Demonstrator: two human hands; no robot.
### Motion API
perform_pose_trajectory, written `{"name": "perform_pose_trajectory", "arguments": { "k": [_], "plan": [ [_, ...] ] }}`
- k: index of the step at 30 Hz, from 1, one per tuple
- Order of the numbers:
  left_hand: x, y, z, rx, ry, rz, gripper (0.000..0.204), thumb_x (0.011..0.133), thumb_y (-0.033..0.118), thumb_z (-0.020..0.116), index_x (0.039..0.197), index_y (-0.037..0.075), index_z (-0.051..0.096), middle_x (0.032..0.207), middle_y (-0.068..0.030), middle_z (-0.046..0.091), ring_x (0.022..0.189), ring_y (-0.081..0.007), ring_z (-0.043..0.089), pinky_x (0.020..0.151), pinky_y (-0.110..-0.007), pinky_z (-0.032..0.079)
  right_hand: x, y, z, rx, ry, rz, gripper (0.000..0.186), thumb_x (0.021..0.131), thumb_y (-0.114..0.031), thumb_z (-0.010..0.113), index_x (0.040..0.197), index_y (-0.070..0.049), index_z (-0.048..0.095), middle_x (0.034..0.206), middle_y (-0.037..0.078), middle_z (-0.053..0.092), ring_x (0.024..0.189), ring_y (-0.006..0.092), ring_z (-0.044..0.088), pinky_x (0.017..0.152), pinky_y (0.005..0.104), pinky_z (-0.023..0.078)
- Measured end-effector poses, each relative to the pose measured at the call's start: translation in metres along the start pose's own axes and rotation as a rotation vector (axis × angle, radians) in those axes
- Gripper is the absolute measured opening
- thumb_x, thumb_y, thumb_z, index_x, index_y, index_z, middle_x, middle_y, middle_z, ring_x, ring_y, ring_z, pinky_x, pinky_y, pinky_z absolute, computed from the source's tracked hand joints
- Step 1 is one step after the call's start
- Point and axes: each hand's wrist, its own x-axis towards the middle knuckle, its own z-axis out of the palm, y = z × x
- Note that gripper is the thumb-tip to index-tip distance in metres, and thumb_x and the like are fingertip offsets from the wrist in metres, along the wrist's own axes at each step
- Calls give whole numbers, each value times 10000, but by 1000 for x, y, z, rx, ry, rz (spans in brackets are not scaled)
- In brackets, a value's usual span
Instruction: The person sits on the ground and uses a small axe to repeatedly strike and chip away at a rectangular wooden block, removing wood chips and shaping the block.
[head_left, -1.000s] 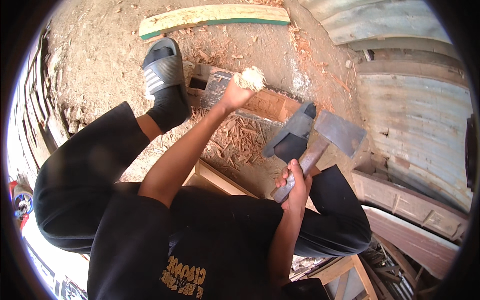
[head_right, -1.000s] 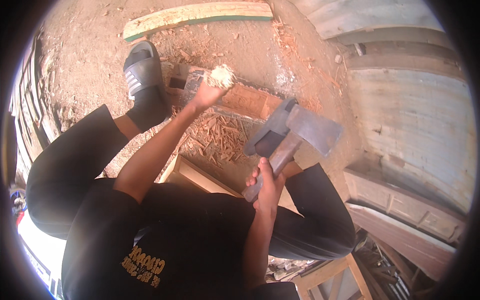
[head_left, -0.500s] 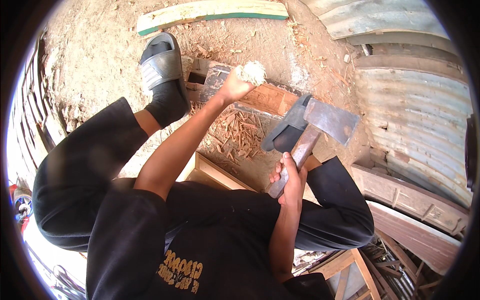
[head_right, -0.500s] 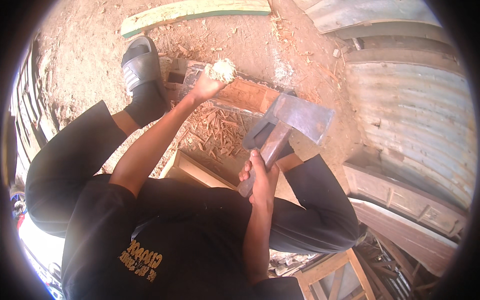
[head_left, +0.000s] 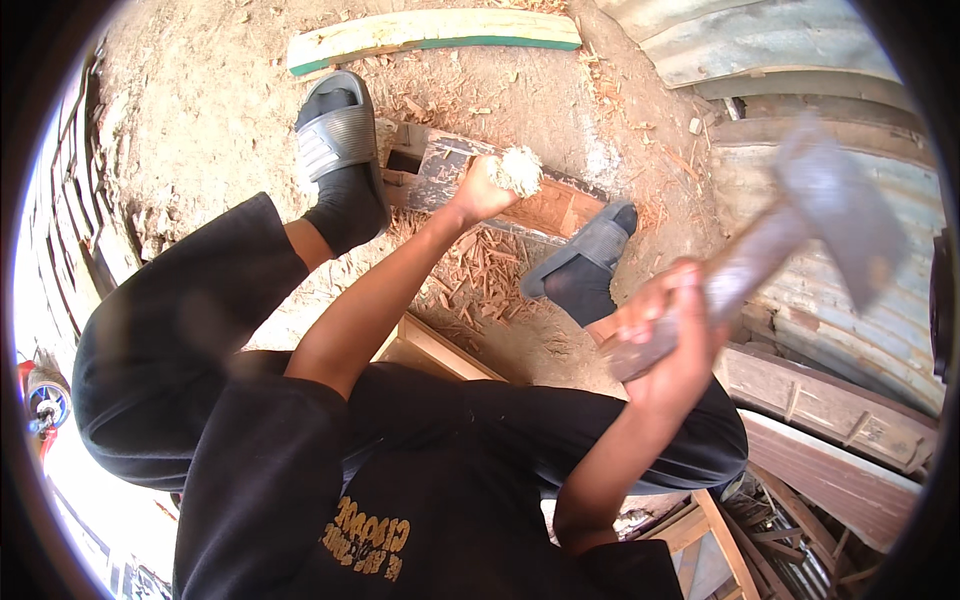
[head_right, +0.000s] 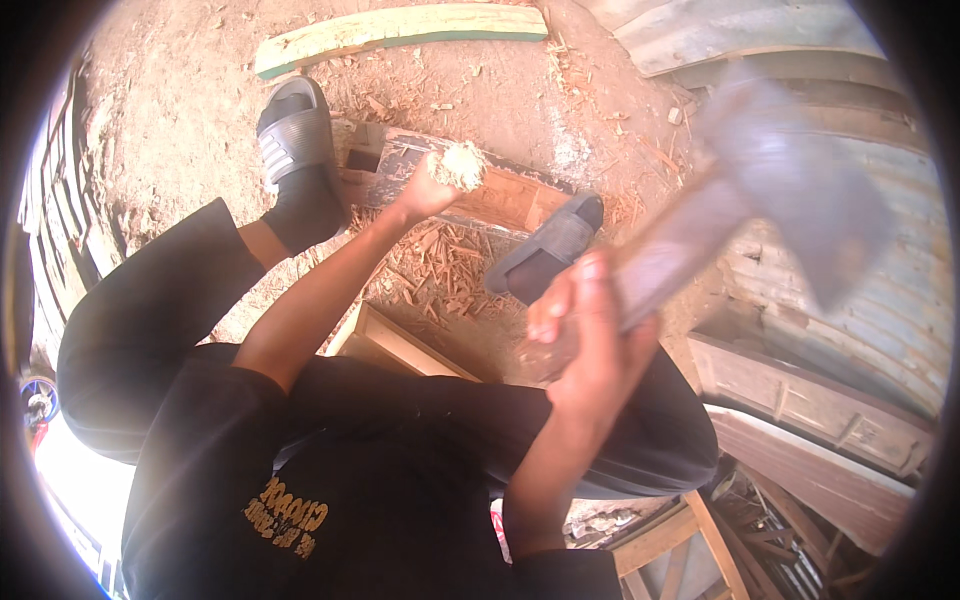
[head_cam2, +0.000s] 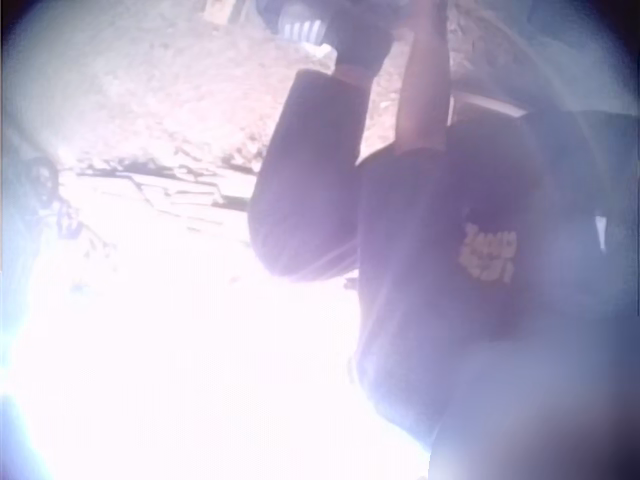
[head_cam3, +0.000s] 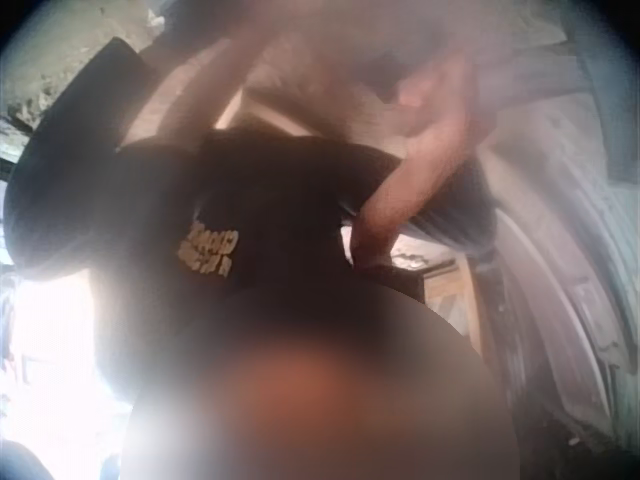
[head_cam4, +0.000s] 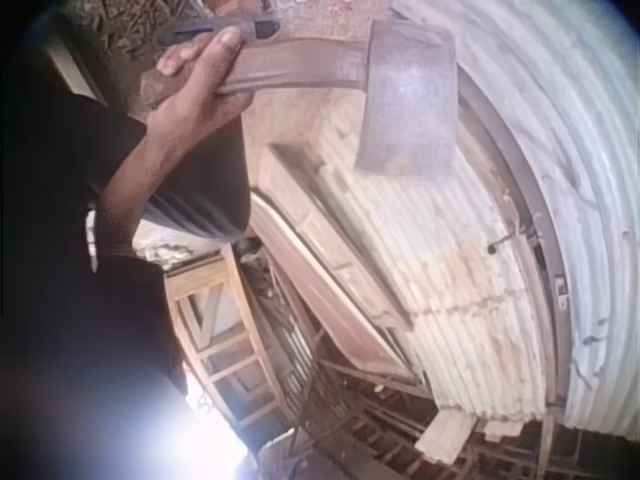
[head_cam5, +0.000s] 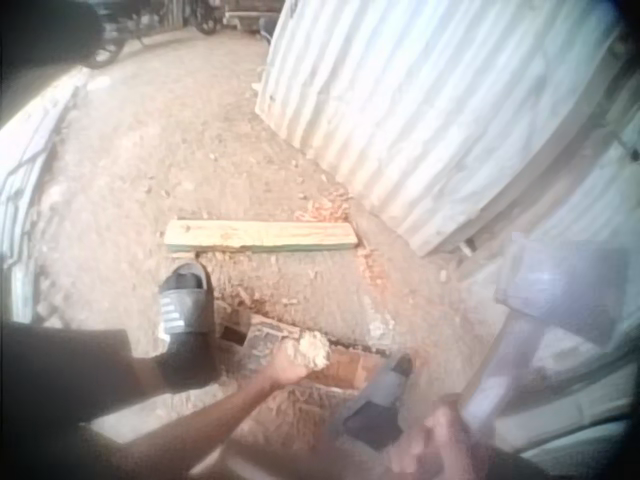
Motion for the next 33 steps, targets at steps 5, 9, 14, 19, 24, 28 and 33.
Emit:
{"name": "perform_pose_trajectory", "arguments": {
  "k": [5,9,14,19,24,28,33],
  "plan": [
    [6,-17,11,-84,36,90,226,753,77,621,971,18,635,913,-84,672,828,-144,622,758,-283,487,28,28,27,-31,93,-50,236,886,-158,579,673,-64,539,529,0,488,454,70,469,415,231,369],
    [7,-17,6,-17,-93,8,280,725,129,692,978,26,630,901,-74,663,816,-140,616,761,-286,495,11,118,-24,-548,-111,431,236,824,-143,627,645,-14,544,519,28,518,400,95,477,384,249,361],
    [0,-25,11,-65,38,232,219,734,69,621,948,26,643,873,-77,675,782,-134,626,730,-282,502,12,53,2,-320,-30,360,203,838,-133,598,679,-23,537,566,30,523,452,100,496,423,244,399],
    [4,-33,7,-157,-87,35,302,782,43,643,1077,15,582,1040,-76,642,932,-144,605,830,-280,488,22,-21,29,-68,-56,-10,159,886,-176,556,811,-48,500,605,-3,436,493,74,426,456,241,377],
    [13,-28,14,-34,-160,44,328,809,22,599,1131,5,540,1102,-95,615,989,-171,588,871,-302,479,25,75,-2,-389,-48,106,219,852,-160,595,675,-47,530,541,15,496,455,83,476,441,251,380],
    [6,-14,8,-452,-119,-56,366,793,78,643,1137,9,539,1077,-129,614,1015,-202,577,914,-310,463,15,105,-28,-777,-238,289,208,820,-162,612,687,-10,561,571,36,557,490,81,523,458,249,390],
    [-9,26,8,93,-128,-123,437,745,65,699,1147,18,536,1081,-123,613,1027,-199,571,929,-303,456,13,11,14,-447,-205,225,143,826,-139,610,765,-27,544,568,5,494,443,84,468,417,227,370]
  ]
}}
